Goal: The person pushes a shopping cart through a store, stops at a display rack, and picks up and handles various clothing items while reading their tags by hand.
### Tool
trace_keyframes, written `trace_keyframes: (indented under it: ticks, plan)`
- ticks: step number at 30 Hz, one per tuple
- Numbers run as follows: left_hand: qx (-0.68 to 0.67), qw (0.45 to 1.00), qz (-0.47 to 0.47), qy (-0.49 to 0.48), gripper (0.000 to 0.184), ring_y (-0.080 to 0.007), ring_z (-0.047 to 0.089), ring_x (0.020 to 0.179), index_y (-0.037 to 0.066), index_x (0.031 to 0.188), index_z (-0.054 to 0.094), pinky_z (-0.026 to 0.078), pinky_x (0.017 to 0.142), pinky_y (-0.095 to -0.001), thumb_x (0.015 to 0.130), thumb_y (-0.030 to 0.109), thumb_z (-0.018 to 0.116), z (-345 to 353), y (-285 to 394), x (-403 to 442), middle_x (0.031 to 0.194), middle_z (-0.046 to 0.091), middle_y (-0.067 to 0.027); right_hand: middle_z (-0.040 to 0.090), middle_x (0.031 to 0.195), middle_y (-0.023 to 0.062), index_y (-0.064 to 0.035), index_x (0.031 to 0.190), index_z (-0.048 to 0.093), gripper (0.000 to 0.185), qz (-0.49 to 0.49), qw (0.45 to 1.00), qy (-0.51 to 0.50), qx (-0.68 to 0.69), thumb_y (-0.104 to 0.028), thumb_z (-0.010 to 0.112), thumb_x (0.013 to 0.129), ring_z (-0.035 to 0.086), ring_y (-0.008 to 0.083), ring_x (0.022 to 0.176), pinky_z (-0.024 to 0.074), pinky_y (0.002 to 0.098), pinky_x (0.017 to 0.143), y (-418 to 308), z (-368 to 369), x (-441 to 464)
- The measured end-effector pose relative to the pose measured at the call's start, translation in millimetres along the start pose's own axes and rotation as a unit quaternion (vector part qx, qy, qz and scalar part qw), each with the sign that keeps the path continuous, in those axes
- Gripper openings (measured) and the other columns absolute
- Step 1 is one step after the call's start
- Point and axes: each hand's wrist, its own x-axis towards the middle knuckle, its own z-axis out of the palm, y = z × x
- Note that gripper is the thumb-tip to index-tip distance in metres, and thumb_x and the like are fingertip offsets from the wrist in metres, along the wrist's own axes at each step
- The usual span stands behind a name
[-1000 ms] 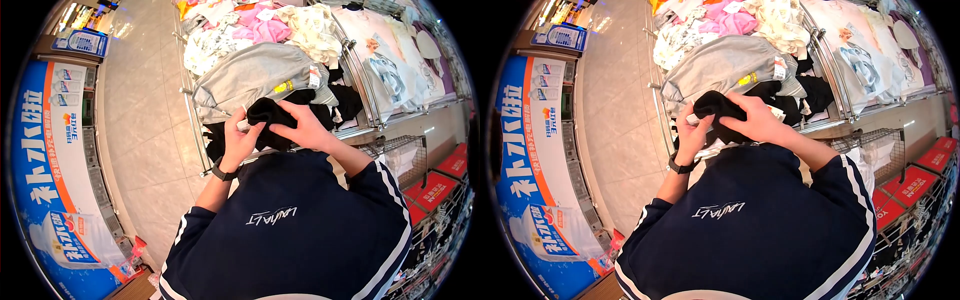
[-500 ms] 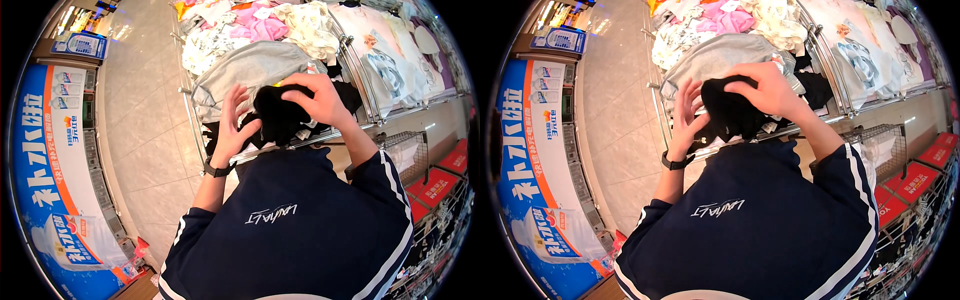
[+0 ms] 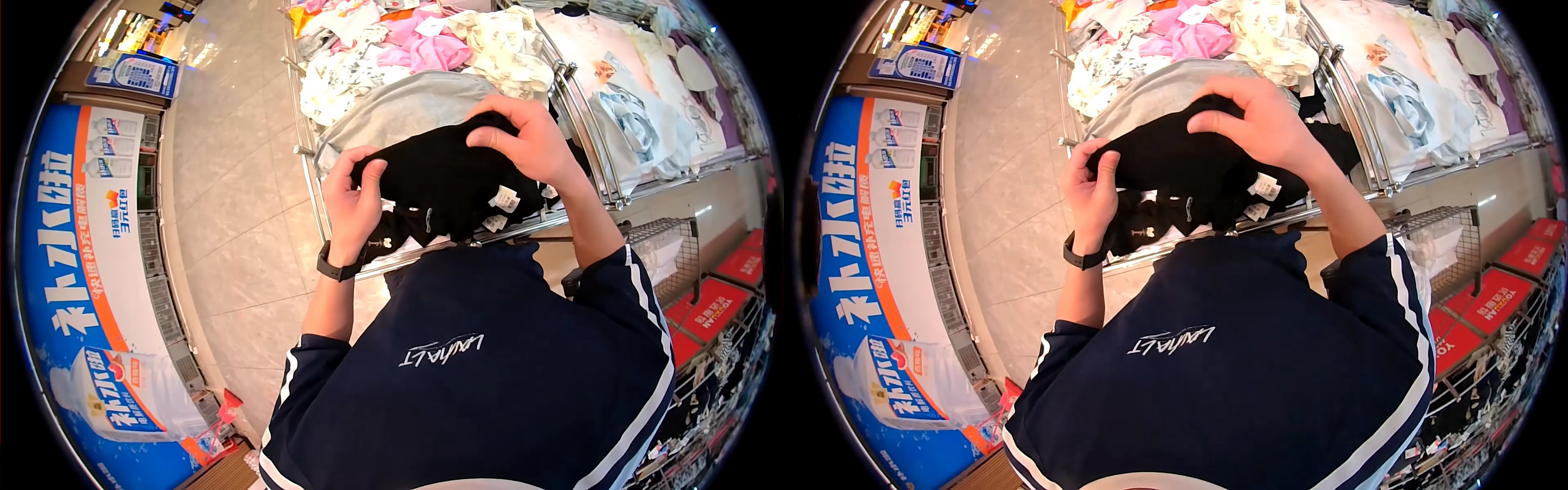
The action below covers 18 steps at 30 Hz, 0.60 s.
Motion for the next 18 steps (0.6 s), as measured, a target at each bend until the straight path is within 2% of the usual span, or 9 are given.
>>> trace_keyframes:
  ticks: [3,6,7,10,12,14,16,17,18]
  plan:
    - [0.007,0.999,0.047,0.013,0.011,-0.0063,0.053,0.072,0.001,0.099,0.063,0.042,0.064,-0.0190,0.089,0.004,0.064,-2,7,5,0.080,0.060,0.0002,0.061,0.081,0.0036,0.0007,0.091,0.063,0.018,0.016,0.999,-0.051,-0.011,-0.007,0.072,0.078,0.056,0.0109,0.075,0.0447,0.0247,0.071,6,-7,-4]
    - [0.040,0.997,0.048,0.043,0.009,-0.0078,0.057,0.076,0.000,0.095,0.066,0.044,0.069,-0.0199,0.087,0.003,0.066,-12,15,11,0.082,0.065,-0.0022,0.056,0.076,0.0086,-0.0032,0.096,0.064,0.021,-0.172,0.974,0.030,-0.144,-0.010,0.073,0.078,0.055,0.0230,0.068,0.0435,0.0306,0.065,24,-16,1]
    - [0.033,0.996,0.051,0.066,0.009,-0.0082,0.058,0.076,0.000,0.094,0.067,0.045,0.068,-0.0201,0.085,0.003,0.068,-14,20,13,0.083,0.066,-0.0039,0.053,0.076,0.0095,-0.0047,0.099,0.066,0.022,-0.199,0.954,0.098,-0.202,-0.008,0.072,0.078,0.053,0.0269,0.067,0.0434,0.0320,0.063,26,-16,2]
    - [0.026,0.993,0.015,0.116,0.012,-0.0064,0.057,0.073,0.001,0.095,0.067,0.045,0.065,-0.0196,0.084,0.004,0.071,-16,40,16,0.085,0.066,-0.0010,0.054,0.076,0.0103,-0.0070,0.102,0.067,0.024,-0.060,0.935,0.242,-0.251,-0.008,0.072,0.078,0.054,0.0274,0.068,0.0445,0.0322,0.064,15,-3,5]
    - [-0.045,0.993,0.006,0.110,0.017,-0.0060,0.057,0.076,0.001,0.100,0.065,0.045,0.067,-0.0184,0.085,0.005,0.071,-5,56,14,0.087,0.065,0.0000,0.061,0.088,0.0107,-0.0122,0.136,0.046,0.075,0.040,0.984,0.152,-0.084,-0.018,0.081,0.070,0.061,0.0234,0.080,0.0489,0.0330,0.072,-15,15,-2]
    - [-0.151,0.984,-0.057,0.079,0.023,-0.0062,0.058,0.078,-0.001,0.107,0.065,0.046,0.070,-0.0184,0.085,0.004,0.070,11,71,4,0.091,0.065,-0.0009,0.059,0.103,0.0113,-0.0088,0.143,0.028,0.096,-0.070,0.996,0.059,0.016,-0.019,0.084,0.066,0.059,0.0226,0.089,0.0483,0.0322,0.080,-16,47,-10]
    - [-0.113,0.984,-0.070,-0.118,0.031,-0.0107,0.061,0.092,-0.003,0.117,0.062,0.048,0.082,-0.0228,0.086,0.000,0.066,14,60,-11,0.108,0.066,-0.0078,0.057,0.113,0.0207,-0.0065,0.145,0.017,0.108,-0.082,0.993,0.017,0.084,-0.018,0.086,0.063,0.060,0.0304,0.098,0.0488,0.0349,0.088,-14,76,-21]
    - [-0.171,0.972,-0.045,-0.156,0.031,-0.0127,0.060,0.099,-0.003,0.118,0.061,0.046,0.087,-0.0253,0.087,0.000,0.063,17,63,-11,0.115,0.064,-0.0111,0.060,0.110,0.0165,-0.0057,0.141,0.027,0.094,-0.047,0.996,0.054,0.051,-0.016,0.084,0.067,0.060,0.0251,0.096,0.0489,0.0339,0.086,4,80,-13]
    - [-0.230,0.953,-0.022,-0.194,0.032,-0.0148,0.059,0.107,-0.004,0.119,0.061,0.045,0.092,-0.0279,0.088,-0.001,0.061,19,68,-8,0.122,0.062,-0.0144,0.064,0.102,0.0109,-0.0030,0.128,0.046,0.060,-0.043,0.990,0.025,0.131,-0.018,0.077,0.078,0.060,0.0175,0.090,0.0490,0.0320,0.081,11,70,-7]
